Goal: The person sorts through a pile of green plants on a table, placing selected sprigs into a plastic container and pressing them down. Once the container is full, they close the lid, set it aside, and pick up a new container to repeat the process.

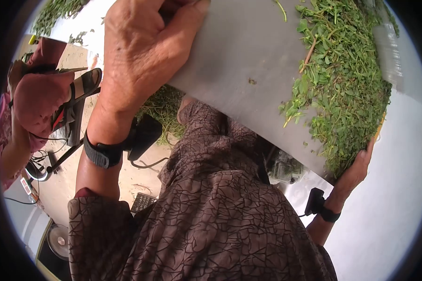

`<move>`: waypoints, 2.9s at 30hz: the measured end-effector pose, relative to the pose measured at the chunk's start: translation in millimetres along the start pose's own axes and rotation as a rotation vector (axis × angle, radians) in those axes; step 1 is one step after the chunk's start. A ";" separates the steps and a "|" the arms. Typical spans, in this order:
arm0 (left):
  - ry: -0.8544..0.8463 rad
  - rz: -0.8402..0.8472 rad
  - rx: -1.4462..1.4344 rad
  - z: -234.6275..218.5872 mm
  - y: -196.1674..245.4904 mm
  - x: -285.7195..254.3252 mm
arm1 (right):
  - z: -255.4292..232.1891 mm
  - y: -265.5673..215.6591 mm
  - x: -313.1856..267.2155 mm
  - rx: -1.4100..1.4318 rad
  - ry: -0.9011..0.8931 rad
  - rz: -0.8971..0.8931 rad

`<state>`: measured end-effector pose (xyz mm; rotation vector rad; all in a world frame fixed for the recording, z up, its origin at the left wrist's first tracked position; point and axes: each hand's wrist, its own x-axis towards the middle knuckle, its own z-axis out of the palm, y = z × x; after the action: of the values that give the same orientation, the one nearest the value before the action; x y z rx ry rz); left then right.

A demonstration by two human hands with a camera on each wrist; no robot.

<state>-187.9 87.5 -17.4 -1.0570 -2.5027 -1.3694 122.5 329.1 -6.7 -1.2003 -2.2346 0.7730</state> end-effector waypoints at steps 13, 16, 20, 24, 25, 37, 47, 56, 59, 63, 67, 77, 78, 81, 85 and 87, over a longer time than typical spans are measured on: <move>-0.390 -0.218 -0.781 -69.3 -11.8 -96.9 | -3.2 3.5 0.5 -0.099 0.023 -0.052; -0.524 -0.669 -0.934 -77.1 -13.2 -154.7 | -5.4 6.9 0.9 -0.051 0.005 -0.026; -0.719 -1.029 -0.654 -54.6 -55.3 -264.9 | -4.4 7.9 1.5 -0.041 0.004 -0.038; -0.889 -1.016 -0.571 -41.6 -81.6 -404.5 | -4.1 5.6 0.1 -0.085 0.003 -0.035; -0.977 -0.923 -0.478 -43.2 -70.5 -407.0 | -4.2 5.4 0.5 -0.084 0.003 -0.039; -1.145 -1.064 -0.376 -59.7 -7.1 -457.9 | -5.8 5.6 -0.2 -0.173 0.008 -0.068; -1.211 -1.114 -0.361 -67.8 -15.7 -462.0 | -5.1 5.8 0.3 -0.166 0.015 -0.082; -1.285 -1.040 -0.317 -67.8 -48.8 -466.2 | -4.5 20.4 1.9 -0.131 0.061 -0.162; -1.326 -1.007 -0.311 -58.4 -66.5 -458.6 | -4.1 24.3 1.7 -0.100 0.091 -0.209; -1.301 -0.859 -0.238 -32.5 -100.2 -410.2 | -3.5 24.2 3.9 -0.238 0.105 -0.257; -0.869 -0.162 0.035 -26.8 -114.5 -321.0 | -2.1 26.0 4.6 -0.291 0.116 -0.282; 0.236 0.402 0.104 -57.9 -7.7 -77.3 | -0.7 19.7 1.8 -0.348 0.139 -0.292; 0.254 0.421 0.104 -54.6 -3.8 -63.4 | -0.7 19.1 1.4 -0.338 0.131 -0.283; 0.299 0.426 0.011 -33.5 0.3 -24.0 | 0.5 21.6 2.3 -0.322 0.165 -0.309; 0.200 0.257 0.078 -3.4 -8.9 -3.2 | 0.7 19.0 0.9 -0.298 0.174 -0.301; 0.176 0.175 0.147 2.5 -7.4 -2.0 | 1.1 18.8 1.0 -0.290 0.174 -0.299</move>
<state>-190.4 85.8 -24.9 -1.0480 -2.2853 -1.1571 132.1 338.2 -20.0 -0.9784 -2.3577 0.2254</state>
